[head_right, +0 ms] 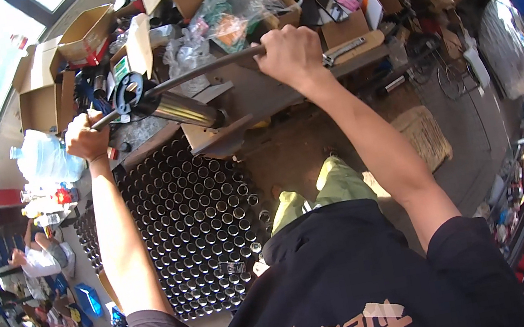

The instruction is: The person assembles long cylindrical metal parts by attaching black plastic caps, securing them with a large wrench at a workbench, and then placing the finished units into a wire cage.

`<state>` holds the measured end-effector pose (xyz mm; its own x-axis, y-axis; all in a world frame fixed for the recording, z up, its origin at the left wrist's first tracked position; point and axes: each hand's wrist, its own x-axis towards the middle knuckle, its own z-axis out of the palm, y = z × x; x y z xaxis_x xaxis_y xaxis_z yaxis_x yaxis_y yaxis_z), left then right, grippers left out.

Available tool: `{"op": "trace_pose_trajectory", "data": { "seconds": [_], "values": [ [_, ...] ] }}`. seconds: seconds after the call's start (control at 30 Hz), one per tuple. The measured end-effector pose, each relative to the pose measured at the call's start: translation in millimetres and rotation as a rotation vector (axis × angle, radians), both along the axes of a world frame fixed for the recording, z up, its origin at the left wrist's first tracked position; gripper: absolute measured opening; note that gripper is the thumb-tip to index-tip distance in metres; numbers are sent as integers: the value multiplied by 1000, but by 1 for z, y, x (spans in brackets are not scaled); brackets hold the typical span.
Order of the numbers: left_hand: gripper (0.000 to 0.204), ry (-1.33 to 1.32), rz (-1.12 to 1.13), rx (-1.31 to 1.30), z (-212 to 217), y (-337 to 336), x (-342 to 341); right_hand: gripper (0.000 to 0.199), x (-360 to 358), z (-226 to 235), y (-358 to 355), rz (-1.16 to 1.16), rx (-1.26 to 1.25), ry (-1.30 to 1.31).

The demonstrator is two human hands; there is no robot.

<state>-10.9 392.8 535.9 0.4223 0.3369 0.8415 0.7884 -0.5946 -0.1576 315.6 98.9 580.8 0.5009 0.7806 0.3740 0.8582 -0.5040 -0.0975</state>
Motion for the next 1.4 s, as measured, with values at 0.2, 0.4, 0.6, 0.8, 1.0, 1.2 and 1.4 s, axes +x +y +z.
{"op": "trace_pose_trajectory", "data": {
  "seconds": [0.2,0.4,0.6,0.8,1.0,1.2,1.4],
  "values": [
    [26,57,-76,-118,14,21,14,27,-32,-16,-51,133,149,110],
    [34,84,-448,-4,-5,-138,62,31,11,-8,-34,164,96,442],
    [65,1188,189,-613,24,-138,194,34,77,34,-41,233,218,247],
    [101,1531,509,-957,9,-85,207,24,223,14,-125,64,377,243],
    [64,1258,462,-762,68,-194,179,31,262,-145,-247,-32,68,556],
    [74,489,377,-999,79,-301,116,45,189,-264,-274,-279,-128,858],
    [60,-908,-194,-1918,0,-360,107,41,159,-321,-179,-296,-233,1098]
  ]
}}
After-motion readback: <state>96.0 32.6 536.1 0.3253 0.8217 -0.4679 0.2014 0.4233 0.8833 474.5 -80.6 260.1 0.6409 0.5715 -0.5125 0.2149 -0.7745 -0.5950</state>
